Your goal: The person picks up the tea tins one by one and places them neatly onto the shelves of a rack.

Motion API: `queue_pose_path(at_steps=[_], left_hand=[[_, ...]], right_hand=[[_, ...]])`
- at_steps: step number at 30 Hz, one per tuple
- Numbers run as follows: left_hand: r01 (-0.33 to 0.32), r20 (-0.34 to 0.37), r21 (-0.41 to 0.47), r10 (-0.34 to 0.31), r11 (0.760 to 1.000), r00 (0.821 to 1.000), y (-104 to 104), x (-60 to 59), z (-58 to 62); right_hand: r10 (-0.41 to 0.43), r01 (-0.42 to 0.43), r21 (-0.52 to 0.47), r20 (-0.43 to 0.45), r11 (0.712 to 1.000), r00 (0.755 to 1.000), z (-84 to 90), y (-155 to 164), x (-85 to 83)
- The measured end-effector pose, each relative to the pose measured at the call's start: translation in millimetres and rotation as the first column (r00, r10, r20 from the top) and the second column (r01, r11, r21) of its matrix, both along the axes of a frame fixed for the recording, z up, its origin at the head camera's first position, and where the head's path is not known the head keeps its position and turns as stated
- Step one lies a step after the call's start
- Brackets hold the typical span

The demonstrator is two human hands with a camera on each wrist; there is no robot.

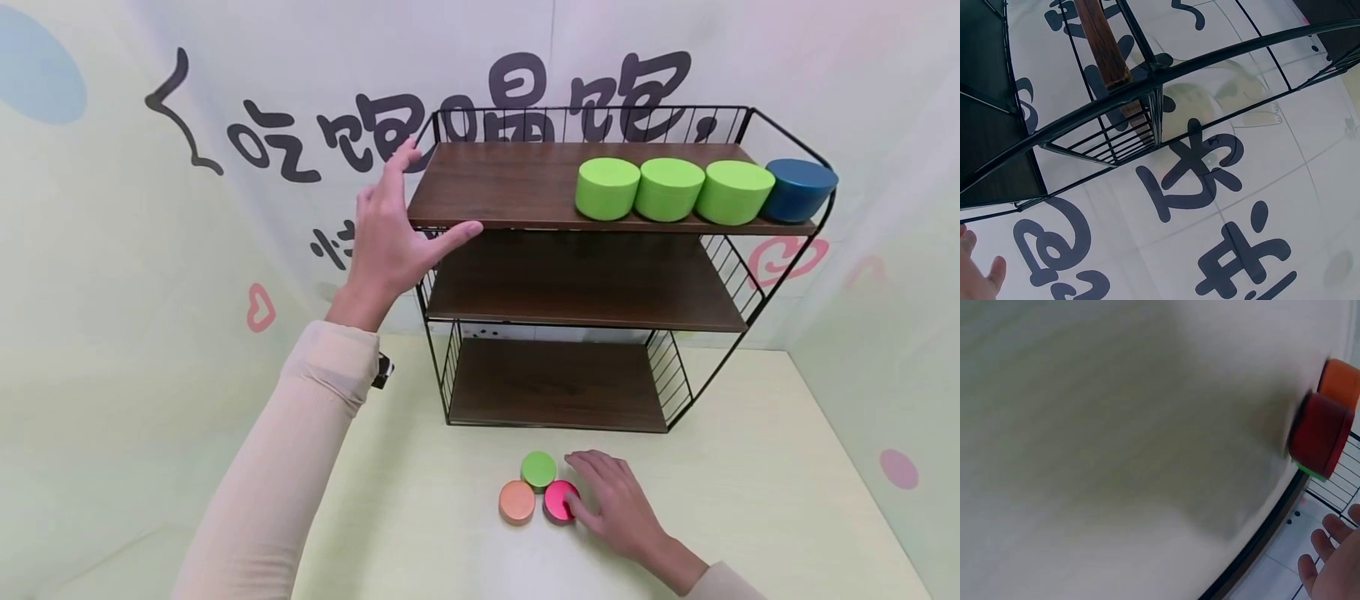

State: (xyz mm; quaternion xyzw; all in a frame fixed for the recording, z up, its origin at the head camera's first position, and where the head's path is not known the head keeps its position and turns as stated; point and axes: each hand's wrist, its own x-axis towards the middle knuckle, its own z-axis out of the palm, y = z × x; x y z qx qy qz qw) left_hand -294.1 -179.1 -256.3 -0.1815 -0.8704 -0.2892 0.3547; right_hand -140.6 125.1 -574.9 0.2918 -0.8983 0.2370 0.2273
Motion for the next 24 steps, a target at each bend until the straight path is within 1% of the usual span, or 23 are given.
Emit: queue_pose_path(at_steps=[5, 10, 17, 24], left_hand=[[-0.001, 0.002, 0.002, 0.001, 1.000, 1.000, -0.4, 0.0, -0.3], [-0.001, 0.002, -0.001, 0.001, 1.000, 1.000, 0.1, 0.0, -0.4], [0.004, -0.001, 0.004, -0.003, 1.000, 1.000, -0.2, 0.8, -0.9], [0.000, 0.009, 0.005, 0.000, 1.000, 1.000, 0.1, 1.1, -0.8]], right_hand=[[0.031, -0.031, 0.023, -0.017, 0.999, 0.999, -10.5, -3.1, 4.6], [0.038, -0.037, 0.049, -0.029, 0.998, 0.999, -17.9, -5.6, 9.8], [0.038, -0.037, 0.054, -0.015, 0.998, 0.999, -24.2, -7.4, 15.8], [0.029, -0.029, 0.052, -0.014, 0.998, 0.999, -27.5, -8.0, 17.1]])
